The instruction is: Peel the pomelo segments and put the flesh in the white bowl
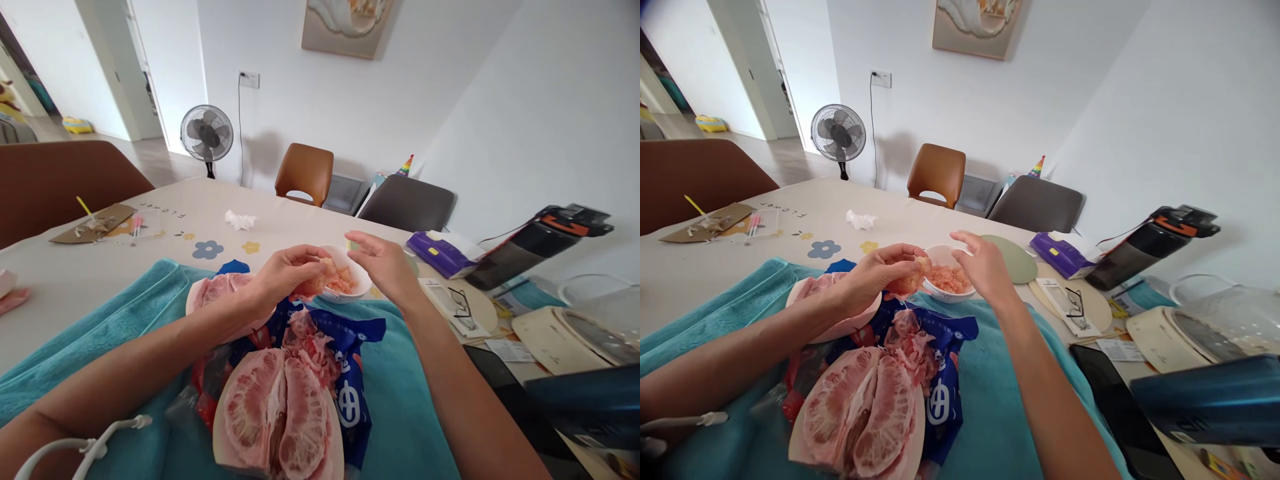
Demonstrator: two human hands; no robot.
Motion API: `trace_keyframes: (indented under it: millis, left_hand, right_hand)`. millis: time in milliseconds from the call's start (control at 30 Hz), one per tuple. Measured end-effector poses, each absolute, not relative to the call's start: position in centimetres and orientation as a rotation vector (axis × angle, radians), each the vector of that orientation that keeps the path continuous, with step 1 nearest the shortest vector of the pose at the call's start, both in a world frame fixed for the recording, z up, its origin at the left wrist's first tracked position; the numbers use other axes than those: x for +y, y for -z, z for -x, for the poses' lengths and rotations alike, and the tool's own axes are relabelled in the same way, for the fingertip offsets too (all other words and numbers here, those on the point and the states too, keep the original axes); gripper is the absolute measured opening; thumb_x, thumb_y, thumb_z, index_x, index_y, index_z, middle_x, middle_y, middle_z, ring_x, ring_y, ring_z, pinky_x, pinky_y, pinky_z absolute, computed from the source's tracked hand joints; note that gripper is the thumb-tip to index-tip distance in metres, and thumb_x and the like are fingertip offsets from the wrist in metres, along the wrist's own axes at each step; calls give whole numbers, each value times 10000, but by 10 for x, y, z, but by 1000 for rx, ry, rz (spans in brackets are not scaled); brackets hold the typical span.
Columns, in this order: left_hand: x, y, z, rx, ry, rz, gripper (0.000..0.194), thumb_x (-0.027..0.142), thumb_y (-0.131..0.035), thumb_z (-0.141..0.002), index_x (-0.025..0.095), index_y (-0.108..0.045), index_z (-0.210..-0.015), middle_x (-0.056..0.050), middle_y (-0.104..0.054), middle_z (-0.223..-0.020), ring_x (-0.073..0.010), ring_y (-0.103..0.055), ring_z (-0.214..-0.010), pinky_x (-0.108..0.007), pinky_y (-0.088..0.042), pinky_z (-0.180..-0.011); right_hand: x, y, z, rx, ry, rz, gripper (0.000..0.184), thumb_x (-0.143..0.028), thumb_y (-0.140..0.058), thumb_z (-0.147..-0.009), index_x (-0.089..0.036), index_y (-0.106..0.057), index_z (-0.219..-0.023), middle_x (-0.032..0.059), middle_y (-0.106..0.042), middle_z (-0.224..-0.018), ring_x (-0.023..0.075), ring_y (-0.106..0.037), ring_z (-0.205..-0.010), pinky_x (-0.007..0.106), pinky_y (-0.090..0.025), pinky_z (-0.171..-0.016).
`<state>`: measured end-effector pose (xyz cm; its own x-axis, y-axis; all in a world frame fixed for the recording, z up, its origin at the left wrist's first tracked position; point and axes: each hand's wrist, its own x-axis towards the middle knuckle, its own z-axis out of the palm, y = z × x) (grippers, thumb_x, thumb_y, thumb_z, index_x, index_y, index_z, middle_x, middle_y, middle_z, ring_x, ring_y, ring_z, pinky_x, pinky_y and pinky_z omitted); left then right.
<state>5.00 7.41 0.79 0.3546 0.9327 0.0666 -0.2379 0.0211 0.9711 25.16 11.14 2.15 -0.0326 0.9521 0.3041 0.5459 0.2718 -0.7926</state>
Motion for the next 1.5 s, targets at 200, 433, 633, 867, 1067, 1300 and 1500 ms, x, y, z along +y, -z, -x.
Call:
trace_keyframes:
  millis: [200,433,633,867,1067,1300,1500]
  left_hand:
    - [71,-12,-51,749,-1078,-1269,227,365,-688,-787,178,-634,-905,38,-567,-661,-63,-457,-523,-196,-336,-481]
    - [69,-6,-53,780,-1015,-1357,212,375,-661,-809,185,-590,-872,33,-571,-681,-58,-470,-513,-195,-370,-493]
    - [69,-11,-51,741,-949,-1367,83,239,-642,-800,172,-593,-808,42,-542,-627,-56,-468,-524,-176,-335,-479]
    - [69,-14,-49,668,-974,-1298,31,208,-613,-808,179,-607,-801,41,-518,-628,-51,-404,-502,-190,-304,-463]
    - [70,-13,-50,679,-1040,-1225,76,245,-672,-778,195,-627,-813,51,-540,-609,-54,-448,-508,-183,-328,-476]
    - [68,-9,-57,627,-1120,-1004,164,294,-720,-747,208,-609,-832,51,-614,-697,-47,-493,-508,-170,-372,-472]
    - [66,-10,-56,637,-1175,-1104,131,276,-701,-768,205,-610,-831,65,-571,-626,-42,-454,-475,-172,-355,-459]
  right_hand:
    - [74,-28,-232,-1668,-1041,1117,259,-318,-739,-738,-217,-731,-977,24,-728,-867,140,-651,-654,291,-554,-619]
    - [65,-24,-225,-1631,-1075,1019,156,-245,-716,-748,-206,-702,-898,-8,-702,-791,119,-629,-613,251,-550,-552]
    - [57,-27,-221,-1630,-1032,1067,25,-195,-663,-739,-192,-638,-741,-36,-630,-665,101,-595,-511,238,-537,-497]
    - [58,-26,-221,-1461,-1123,1029,62,-190,-647,-710,-183,-607,-756,-16,-649,-725,124,-619,-539,274,-561,-491]
    - [61,-25,-224,-1287,-1239,977,89,-208,-690,-706,-177,-615,-741,7,-673,-788,123,-612,-605,226,-509,-454]
    - [58,-20,-211,-1052,-1315,879,105,-209,-677,-702,-194,-589,-759,0,-678,-845,100,-603,-614,241,-547,-566]
    - [55,-25,-214,-1206,-1240,921,190,-242,-687,-727,-223,-652,-912,-8,-677,-840,128,-626,-683,269,-552,-596]
